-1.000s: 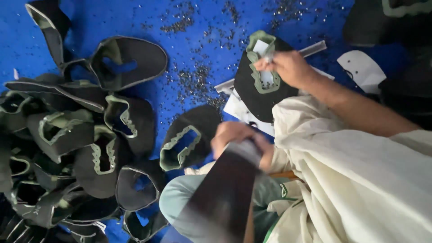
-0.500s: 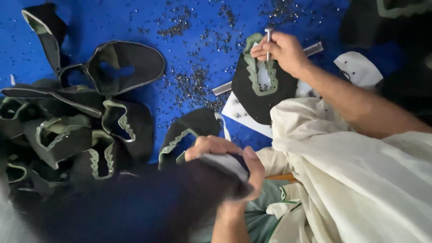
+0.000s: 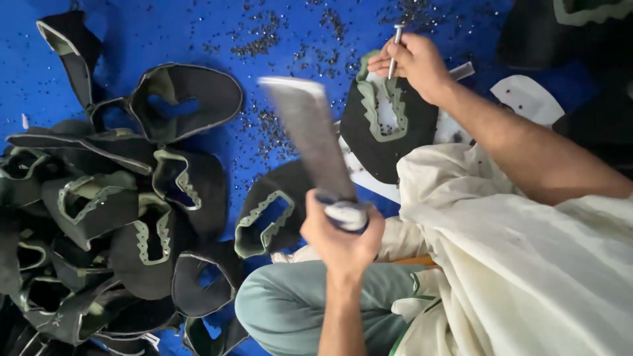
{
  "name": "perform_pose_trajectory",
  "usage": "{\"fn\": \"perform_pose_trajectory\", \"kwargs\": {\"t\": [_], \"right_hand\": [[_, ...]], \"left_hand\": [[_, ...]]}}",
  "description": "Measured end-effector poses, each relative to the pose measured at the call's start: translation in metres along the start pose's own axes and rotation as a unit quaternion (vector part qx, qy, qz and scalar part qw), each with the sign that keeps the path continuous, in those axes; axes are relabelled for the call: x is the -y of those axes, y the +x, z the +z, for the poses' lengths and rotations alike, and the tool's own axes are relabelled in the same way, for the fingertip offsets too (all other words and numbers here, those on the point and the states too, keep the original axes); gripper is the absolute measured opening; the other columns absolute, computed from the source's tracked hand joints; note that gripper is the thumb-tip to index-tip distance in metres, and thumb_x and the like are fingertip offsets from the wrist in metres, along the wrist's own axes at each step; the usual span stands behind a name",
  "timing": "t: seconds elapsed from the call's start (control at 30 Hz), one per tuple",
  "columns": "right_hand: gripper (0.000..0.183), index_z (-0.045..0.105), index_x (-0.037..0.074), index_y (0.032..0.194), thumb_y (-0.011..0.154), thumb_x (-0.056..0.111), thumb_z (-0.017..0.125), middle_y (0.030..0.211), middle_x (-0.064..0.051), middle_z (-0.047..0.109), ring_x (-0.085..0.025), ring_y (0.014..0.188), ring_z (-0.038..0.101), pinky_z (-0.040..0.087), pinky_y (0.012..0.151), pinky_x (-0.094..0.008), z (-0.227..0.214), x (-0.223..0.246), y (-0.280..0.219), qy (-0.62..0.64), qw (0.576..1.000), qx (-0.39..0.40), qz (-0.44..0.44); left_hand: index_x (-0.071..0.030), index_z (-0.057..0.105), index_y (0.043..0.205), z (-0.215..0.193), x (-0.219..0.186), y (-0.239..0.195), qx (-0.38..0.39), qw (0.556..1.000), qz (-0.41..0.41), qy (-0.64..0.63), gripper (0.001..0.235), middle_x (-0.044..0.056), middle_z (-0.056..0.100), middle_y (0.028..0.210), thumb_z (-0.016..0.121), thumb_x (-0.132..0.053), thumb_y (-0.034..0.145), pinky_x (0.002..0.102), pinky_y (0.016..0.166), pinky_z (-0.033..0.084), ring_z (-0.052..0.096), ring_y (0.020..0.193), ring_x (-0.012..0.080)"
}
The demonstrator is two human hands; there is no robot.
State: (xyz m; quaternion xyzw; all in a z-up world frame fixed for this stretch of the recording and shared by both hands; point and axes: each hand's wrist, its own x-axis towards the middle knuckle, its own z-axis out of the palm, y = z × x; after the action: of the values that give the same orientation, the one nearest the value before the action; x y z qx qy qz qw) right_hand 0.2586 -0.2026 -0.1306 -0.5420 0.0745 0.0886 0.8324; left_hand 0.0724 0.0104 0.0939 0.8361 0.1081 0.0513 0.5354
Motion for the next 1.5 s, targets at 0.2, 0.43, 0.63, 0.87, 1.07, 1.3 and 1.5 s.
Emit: {"fn": "perform_pose_trajectory", "kwargs": {"t": [0.2, 0.43, 0.63, 0.87, 1.07, 1.3, 1.5], "right_hand": [[0.010, 0.062, -0.003, 0.104, 0.106, 0.000, 0.052, 0.114, -0.018, 0.075, -0.025, 0.109, 0.076, 0.063, 0.092, -0.036, 0.021, 0.004, -0.026, -0.274, 0.950, 0.025, -0.151], [0.017, 0.070, -0.003, 0.112, 0.102, -0.001, 0.057, 0.115, -0.019, 0.075, -0.028, 0.111, 0.072, 0.057, 0.097, -0.041, 0.011, -0.007, -0.030, -0.395, 0.869, 0.050, -0.293], [0.019, 0.055, 0.000, 0.105, 0.111, 0.018, 0.059, 0.110, -0.023, 0.072, -0.035, 0.102, 0.074, 0.063, 0.099, -0.047, -0.081, -0.031, -0.006, 0.328, 0.929, -0.117, -0.124], [0.017, 0.072, 0.001, 0.111, 0.104, -0.001, 0.058, 0.106, -0.025, 0.065, -0.022, 0.071, 0.049, 0.038, 0.065, -0.031, -0.100, 0.003, -0.057, -0.087, 0.989, -0.122, -0.009], [0.020, 0.076, 0.007, 0.114, 0.099, 0.006, 0.063, 0.117, -0.013, 0.073, -0.033, 0.098, 0.069, 0.055, 0.086, -0.041, -0.106, 0.012, -0.083, -0.588, 0.793, -0.087, -0.130], [0.052, 0.067, 0.012, 0.138, 0.086, 0.005, 0.061, 0.143, -0.011, 0.061, -0.037, 0.118, 0.062, 0.052, 0.094, -0.046, -0.104, 0.031, -0.111, -0.671, 0.735, -0.056, -0.083], [0.039, 0.067, 0.009, 0.135, 0.097, 0.015, 0.069, 0.138, -0.014, 0.067, -0.037, 0.119, 0.065, 0.053, 0.100, -0.044, -0.111, 0.016, -0.112, -0.617, 0.775, -0.062, -0.121]], "left_hand": [[-0.006, 0.048, 0.088, -0.022, -0.064, 0.019, -0.012, 0.965, 0.251, 0.069, 0.040, 0.010, 0.056, 0.075, 0.078, -0.014, 0.064, 0.036, 0.066, 0.046, 0.057, 0.066, 0.0255], [0.000, 0.056, 0.118, 0.038, 0.072, 0.008, 0.153, 0.970, -0.062, 0.179, 0.059, 0.023, 0.070, 0.076, 0.077, -0.028, 0.070, 0.048, 0.069, 0.055, 0.069, 0.076, 0.0430], [0.013, 0.051, 0.118, -0.037, 0.073, -0.063, 0.132, 0.944, -0.060, 0.296, 0.078, 0.034, 0.069, 0.089, 0.087, -0.035, 0.068, 0.054, 0.068, 0.054, 0.067, 0.080, 0.0519], [0.001, 0.056, 0.105, -0.030, 0.095, -0.073, 0.363, 0.819, -0.091, 0.435, 0.054, 0.021, 0.070, 0.092, 0.077, -0.043, 0.082, 0.050, 0.074, 0.056, 0.072, 0.085, 0.0415], [0.002, 0.047, 0.136, 0.002, 0.145, 0.032, 0.221, 0.909, 0.122, 0.332, 0.080, 0.028, 0.051, 0.132, 0.086, -0.036, 0.076, 0.051, 0.094, 0.049, 0.056, 0.117, 0.0473], [-0.011, 0.062, 0.131, 0.066, 0.196, 0.090, 0.151, 0.974, 0.032, 0.166, 0.086, 0.032, 0.024, 0.160, 0.096, -0.037, 0.057, 0.045, 0.107, 0.047, 0.050, 0.136, 0.0459], [-0.007, 0.067, 0.121, 0.072, 0.195, 0.093, 0.134, 0.990, -0.055, 0.000, 0.077, 0.027, 0.028, 0.161, 0.093, -0.027, 0.051, 0.041, 0.093, 0.060, 0.072, 0.107, 0.0362]]}}
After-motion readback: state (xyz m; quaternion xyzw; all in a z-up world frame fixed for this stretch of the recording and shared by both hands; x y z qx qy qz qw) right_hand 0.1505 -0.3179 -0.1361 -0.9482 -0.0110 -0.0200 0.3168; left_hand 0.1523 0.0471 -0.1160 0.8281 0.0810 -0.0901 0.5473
